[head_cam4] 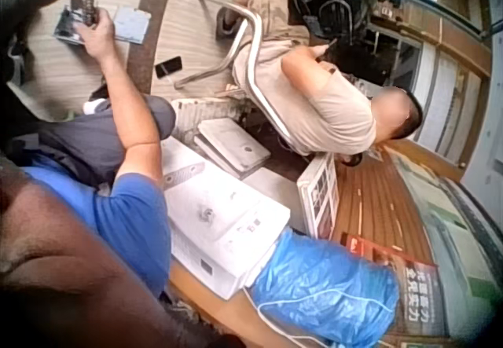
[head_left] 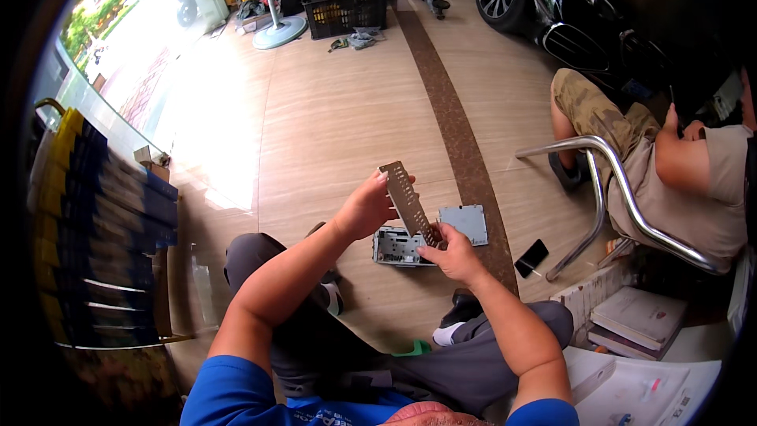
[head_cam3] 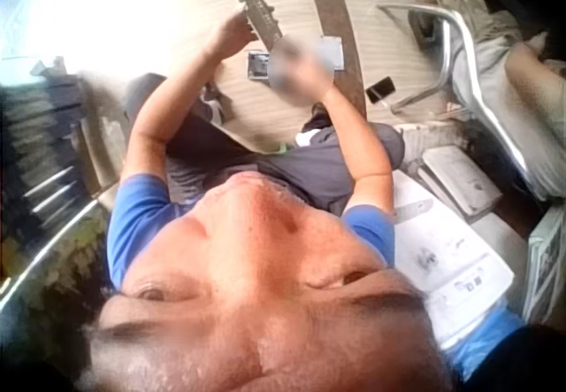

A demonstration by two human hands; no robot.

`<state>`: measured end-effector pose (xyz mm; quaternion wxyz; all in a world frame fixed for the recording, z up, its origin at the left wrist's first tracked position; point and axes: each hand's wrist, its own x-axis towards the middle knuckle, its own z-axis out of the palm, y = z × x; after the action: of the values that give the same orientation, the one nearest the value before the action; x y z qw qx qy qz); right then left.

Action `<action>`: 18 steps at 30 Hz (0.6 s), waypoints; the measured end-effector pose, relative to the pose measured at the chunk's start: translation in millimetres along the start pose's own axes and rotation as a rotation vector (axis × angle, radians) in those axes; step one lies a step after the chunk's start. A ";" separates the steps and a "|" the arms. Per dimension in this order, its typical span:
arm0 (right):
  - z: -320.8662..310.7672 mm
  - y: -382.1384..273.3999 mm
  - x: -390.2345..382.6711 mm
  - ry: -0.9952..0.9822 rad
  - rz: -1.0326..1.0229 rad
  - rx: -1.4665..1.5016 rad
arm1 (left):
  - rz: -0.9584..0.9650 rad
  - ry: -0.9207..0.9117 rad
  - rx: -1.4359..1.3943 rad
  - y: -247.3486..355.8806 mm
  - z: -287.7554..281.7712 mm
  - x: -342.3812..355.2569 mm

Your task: The person disassembles a component of a car stereo by using a screwdriver to remove screws from a metal casing and prying it open by hand.

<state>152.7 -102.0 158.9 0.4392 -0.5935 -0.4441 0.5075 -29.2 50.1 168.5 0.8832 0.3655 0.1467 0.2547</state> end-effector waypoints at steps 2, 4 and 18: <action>0.2 4.8 1.3 0.001 -0.012 -0.010 | 0.019 0.018 -0.042 -0.2 -1.1 -0.8; 1.5 10.2 2.1 0.026 -0.058 -0.002 | 0.009 0.016 -0.057 -0.4 -0.5 0.8; 3.5 1.3 -2.7 0.035 0.014 -0.024 | -0.010 0.046 -0.051 -0.4 4.9 -2.1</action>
<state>149.1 -104.8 157.8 0.4362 -0.6106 -0.4381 0.4949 -28.6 45.8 171.8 0.8899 0.3362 0.1623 0.2620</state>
